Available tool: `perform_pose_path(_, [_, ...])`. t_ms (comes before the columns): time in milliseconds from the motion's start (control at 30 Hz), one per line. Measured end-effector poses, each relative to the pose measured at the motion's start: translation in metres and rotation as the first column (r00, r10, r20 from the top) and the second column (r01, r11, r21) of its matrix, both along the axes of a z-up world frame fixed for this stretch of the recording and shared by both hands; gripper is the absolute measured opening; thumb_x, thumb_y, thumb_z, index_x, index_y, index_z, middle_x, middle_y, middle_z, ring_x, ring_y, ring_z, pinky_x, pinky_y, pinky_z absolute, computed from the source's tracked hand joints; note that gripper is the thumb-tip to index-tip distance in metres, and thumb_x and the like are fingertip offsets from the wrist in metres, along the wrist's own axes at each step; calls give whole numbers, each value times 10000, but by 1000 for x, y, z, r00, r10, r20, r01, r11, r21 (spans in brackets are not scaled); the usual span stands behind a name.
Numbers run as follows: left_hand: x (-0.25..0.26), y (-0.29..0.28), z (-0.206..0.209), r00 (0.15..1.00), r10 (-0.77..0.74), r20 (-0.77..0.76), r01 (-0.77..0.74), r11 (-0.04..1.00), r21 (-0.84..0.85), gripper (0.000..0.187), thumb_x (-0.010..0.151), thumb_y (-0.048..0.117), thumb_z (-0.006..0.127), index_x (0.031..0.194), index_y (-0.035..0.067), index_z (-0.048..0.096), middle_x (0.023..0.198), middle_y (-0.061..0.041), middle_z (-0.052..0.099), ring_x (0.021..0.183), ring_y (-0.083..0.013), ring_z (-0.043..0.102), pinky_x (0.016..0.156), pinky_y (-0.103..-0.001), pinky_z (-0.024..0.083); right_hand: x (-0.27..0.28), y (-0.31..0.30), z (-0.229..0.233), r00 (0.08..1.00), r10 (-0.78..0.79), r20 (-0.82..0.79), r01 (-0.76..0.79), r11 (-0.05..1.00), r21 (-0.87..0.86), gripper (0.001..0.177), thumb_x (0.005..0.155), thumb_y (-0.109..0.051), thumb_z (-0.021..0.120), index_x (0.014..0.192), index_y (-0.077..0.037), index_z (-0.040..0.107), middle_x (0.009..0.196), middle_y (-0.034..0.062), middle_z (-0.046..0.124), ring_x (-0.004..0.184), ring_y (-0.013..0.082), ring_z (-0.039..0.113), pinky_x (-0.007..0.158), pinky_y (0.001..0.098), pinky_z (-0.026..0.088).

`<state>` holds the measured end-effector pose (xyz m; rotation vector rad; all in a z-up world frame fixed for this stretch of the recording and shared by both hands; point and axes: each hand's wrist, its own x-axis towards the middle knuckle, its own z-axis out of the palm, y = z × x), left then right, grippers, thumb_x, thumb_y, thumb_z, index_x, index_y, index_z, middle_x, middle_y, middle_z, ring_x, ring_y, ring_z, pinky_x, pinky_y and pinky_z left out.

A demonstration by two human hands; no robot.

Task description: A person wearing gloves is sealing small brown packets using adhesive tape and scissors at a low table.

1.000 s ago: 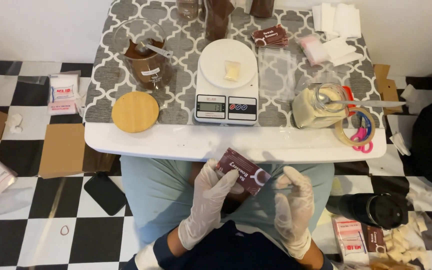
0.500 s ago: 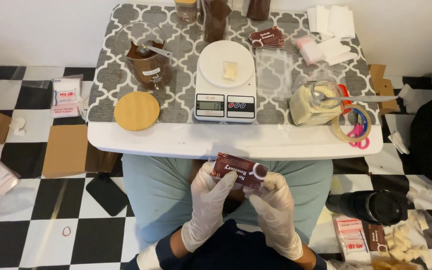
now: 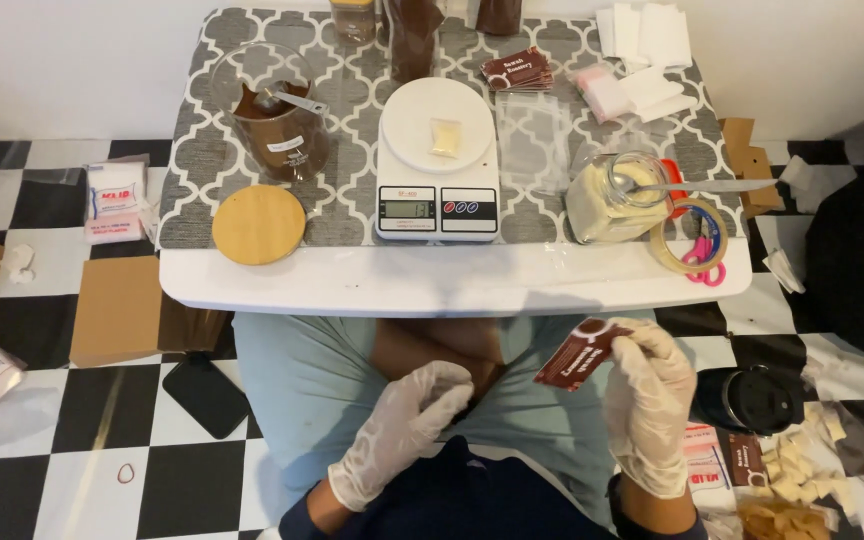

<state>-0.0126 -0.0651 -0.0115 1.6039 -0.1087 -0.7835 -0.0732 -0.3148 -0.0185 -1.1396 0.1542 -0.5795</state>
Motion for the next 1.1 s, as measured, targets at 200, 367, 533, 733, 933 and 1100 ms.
perform_pose_path(200, [6,-1,-14,998,-47,50,54,987,-150,549,904,281,638,1349,-40,607,1295,-125,737,1069,-146,718,915,-237,563,0,18,-42,863,159,-480,-243,963,-118,162,868,75,693,997,81,791,1000,115,729,831,165,617,749,250,489])
perform_pose_path(367, [10,-25,-45,995,77,-61,-91,960,-264,418,908,152,645,1253,-80,686,1080,-114,763,880,-122,689,790,-217,570,8,32,-62,865,243,-438,-282,959,-25,125,862,86,703,975,63,751,851,91,712,708,124,588,669,223,488])
perform_pose_path(533, [17,-33,-52,983,153,-106,-175,952,-253,378,919,173,641,1163,-97,743,927,-115,761,750,-115,661,687,-210,550,14,31,-54,923,176,-342,-223,970,-102,179,859,62,732,998,-16,651,723,-1,625,602,61,526,588,182,470])
perform_pose_path(733, [22,-54,-76,977,204,-59,-207,977,-42,334,944,345,714,1097,53,773,869,-61,749,823,-120,670,726,-296,614,30,33,-43,963,-223,-149,-21,490,-871,167,844,-180,827,978,-108,760,740,3,558,711,180,634,662,300,541])
perform_pose_path(933, [29,-62,-70,982,179,55,-182,982,55,307,919,376,725,1075,121,796,803,-61,752,796,-105,681,660,-303,593,38,35,-49,971,-210,117,154,171,-973,223,824,-270,852,1018,-174,796,804,15,600,739,242,657,641,343,542])
perform_pose_path(1100, [28,-62,-62,979,201,39,-204,977,68,310,925,372,719,1068,110,803,786,-70,751,796,-128,689,695,-302,588,42,34,-45,964,-167,205,225,110,-968,114,849,-190,831,916,-128,762,753,43,545,684,296,611,575,378,492])
